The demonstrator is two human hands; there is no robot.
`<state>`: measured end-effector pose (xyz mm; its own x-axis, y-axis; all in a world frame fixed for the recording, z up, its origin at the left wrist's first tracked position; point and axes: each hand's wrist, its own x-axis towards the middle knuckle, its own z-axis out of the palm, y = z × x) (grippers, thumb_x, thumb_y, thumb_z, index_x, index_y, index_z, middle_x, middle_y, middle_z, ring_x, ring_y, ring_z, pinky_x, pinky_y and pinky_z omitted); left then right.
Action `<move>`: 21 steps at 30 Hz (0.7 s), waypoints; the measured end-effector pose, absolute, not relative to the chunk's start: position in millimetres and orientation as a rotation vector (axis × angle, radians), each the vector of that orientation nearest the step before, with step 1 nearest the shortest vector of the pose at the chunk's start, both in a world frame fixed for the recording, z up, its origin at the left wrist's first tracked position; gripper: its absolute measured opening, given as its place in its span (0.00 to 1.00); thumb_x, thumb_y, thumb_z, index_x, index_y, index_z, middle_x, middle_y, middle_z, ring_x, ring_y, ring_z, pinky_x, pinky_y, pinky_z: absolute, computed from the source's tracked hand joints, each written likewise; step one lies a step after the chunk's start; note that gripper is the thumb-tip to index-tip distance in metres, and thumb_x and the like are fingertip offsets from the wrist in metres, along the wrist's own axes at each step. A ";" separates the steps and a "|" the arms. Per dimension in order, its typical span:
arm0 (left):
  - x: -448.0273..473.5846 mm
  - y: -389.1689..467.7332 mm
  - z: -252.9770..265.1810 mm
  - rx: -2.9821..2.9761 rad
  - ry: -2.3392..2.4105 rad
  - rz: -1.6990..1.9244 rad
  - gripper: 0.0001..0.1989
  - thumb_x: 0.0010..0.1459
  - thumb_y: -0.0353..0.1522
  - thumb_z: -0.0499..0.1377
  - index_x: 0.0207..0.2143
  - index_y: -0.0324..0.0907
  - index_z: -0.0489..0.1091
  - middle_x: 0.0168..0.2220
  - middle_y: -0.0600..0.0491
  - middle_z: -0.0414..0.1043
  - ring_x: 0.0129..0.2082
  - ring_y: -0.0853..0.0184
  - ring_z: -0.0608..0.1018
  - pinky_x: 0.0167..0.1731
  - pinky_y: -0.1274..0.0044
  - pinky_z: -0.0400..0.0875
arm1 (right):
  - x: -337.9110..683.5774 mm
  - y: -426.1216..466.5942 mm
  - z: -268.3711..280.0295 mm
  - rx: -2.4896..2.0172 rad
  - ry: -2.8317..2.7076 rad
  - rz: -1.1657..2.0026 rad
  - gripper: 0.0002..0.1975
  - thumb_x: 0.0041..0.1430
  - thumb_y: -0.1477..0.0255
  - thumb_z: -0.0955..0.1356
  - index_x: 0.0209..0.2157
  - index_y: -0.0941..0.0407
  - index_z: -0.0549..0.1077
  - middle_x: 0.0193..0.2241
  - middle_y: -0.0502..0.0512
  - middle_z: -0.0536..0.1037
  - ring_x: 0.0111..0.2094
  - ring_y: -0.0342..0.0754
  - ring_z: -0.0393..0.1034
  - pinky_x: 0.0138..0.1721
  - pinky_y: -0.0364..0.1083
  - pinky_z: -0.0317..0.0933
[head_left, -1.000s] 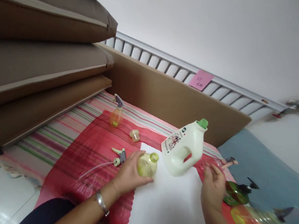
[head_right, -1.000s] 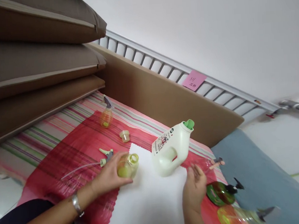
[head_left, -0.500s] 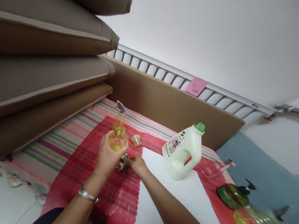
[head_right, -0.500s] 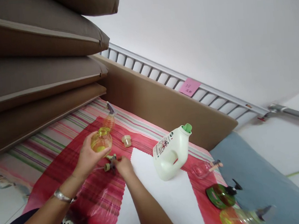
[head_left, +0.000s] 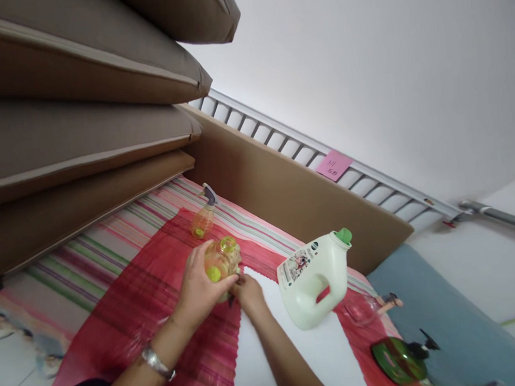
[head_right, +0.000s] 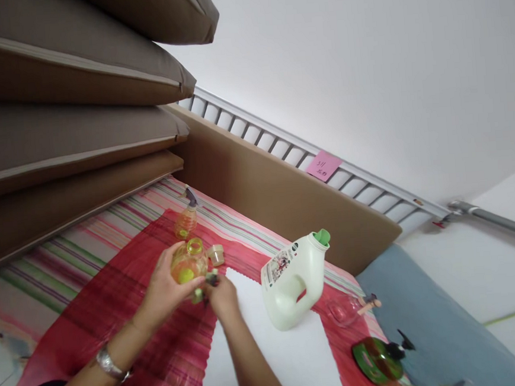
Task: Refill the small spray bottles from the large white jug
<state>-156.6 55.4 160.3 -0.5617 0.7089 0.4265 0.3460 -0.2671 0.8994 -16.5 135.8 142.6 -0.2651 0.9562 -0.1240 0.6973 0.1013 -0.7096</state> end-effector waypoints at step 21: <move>-62.6 49.4 120.2 1.732 1.352 1.344 0.36 0.42 0.33 0.68 0.54 0.40 0.58 0.53 0.43 0.65 0.54 0.53 0.67 0.56 0.59 0.61 | 152.0 64.8 341.3 -1.184 -1.789 0.441 0.19 0.53 0.60 0.71 0.43 0.54 0.66 0.34 0.53 0.78 0.32 0.48 0.74 0.34 0.47 0.71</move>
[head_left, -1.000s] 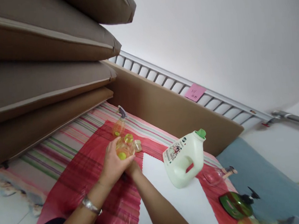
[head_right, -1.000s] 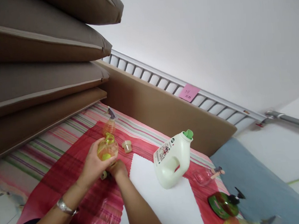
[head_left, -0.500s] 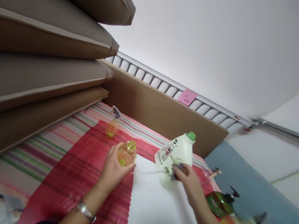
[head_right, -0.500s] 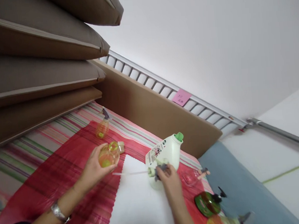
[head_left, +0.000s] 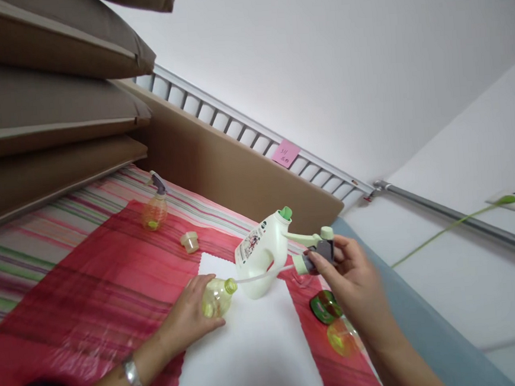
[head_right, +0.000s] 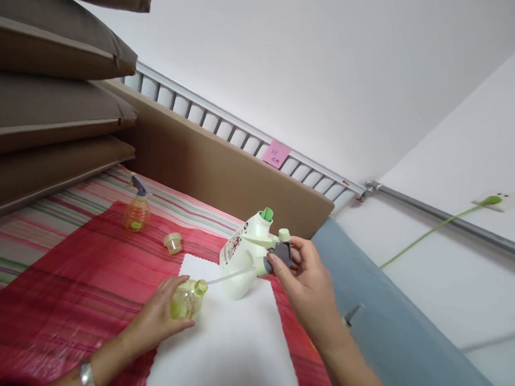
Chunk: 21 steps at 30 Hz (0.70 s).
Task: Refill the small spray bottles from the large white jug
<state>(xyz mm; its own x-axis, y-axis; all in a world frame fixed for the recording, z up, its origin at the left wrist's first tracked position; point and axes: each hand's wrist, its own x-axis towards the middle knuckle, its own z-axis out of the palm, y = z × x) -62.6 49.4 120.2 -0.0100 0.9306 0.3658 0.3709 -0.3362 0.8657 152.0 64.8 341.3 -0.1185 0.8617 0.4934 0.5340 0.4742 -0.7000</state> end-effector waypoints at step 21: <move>-55.1 46.5 107.9 1.658 1.349 1.284 0.39 0.37 0.32 0.70 0.53 0.42 0.60 0.52 0.45 0.65 0.54 0.53 0.68 0.55 0.60 0.62 | 95.1 81.2 248.9 -1.388 -1.971 0.561 0.12 0.54 0.61 0.68 0.33 0.55 0.70 0.25 0.50 0.75 0.25 0.47 0.69 0.28 0.44 0.63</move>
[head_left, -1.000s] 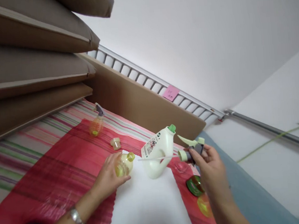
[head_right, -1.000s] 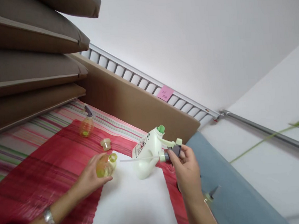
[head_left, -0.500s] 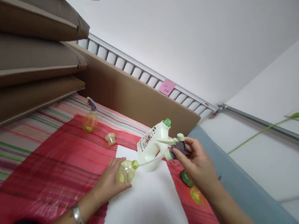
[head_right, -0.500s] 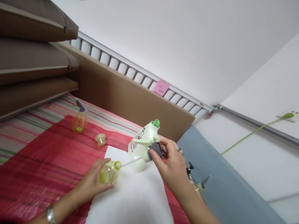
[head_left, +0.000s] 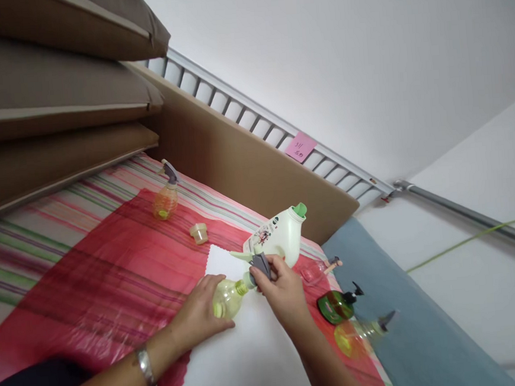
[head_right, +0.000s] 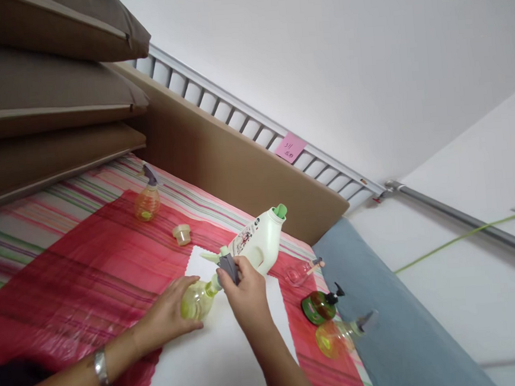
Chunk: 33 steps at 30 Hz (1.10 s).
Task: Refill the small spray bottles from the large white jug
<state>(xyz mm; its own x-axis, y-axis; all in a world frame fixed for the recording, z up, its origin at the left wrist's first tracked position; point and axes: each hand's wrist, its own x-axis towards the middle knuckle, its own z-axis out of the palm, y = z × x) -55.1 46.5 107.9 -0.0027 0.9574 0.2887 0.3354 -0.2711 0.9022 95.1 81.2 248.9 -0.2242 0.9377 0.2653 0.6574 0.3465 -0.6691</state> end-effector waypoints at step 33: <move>-38.6 49.0 83.3 1.546 1.225 1.164 0.42 0.36 0.29 0.71 0.54 0.41 0.57 0.54 0.42 0.62 0.56 0.53 0.65 0.58 0.61 0.58 | 112.9 75.1 195.6 -1.380 -1.760 1.233 0.18 0.48 0.67 0.70 0.42 0.57 0.71 0.28 0.49 0.73 0.25 0.45 0.67 0.31 0.46 0.65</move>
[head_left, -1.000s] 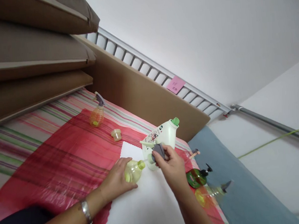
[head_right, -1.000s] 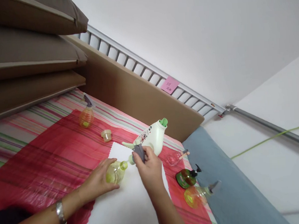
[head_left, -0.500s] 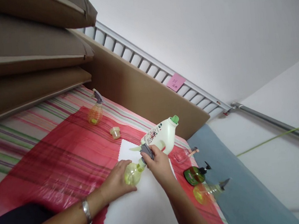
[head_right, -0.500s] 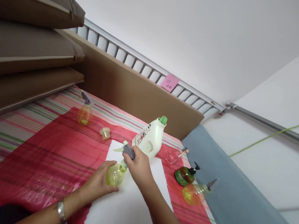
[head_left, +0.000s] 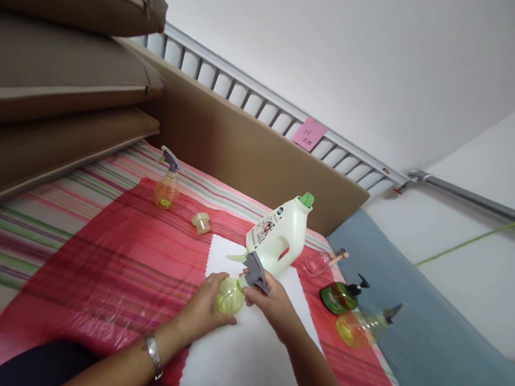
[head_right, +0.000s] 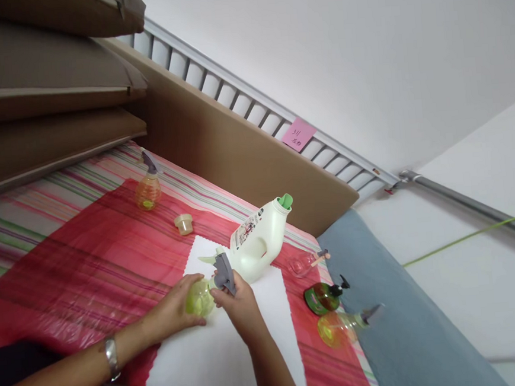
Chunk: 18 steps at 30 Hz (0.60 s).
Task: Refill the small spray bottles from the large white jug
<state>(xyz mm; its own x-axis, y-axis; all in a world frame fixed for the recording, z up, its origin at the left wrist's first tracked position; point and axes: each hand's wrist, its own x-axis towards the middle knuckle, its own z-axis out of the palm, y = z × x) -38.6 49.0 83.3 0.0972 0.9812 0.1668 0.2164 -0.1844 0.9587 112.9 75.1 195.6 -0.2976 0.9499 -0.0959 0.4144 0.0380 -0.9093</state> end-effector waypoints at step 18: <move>-41.6 46.4 82.5 1.552 1.224 1.188 0.44 0.35 0.30 0.72 0.55 0.41 0.58 0.55 0.42 0.63 0.57 0.54 0.66 0.58 0.62 0.59 | 110.4 65.1 201.9 -1.431 -1.760 0.929 0.16 0.46 0.65 0.72 0.37 0.57 0.75 0.30 0.54 0.78 0.30 0.51 0.71 0.35 0.49 0.67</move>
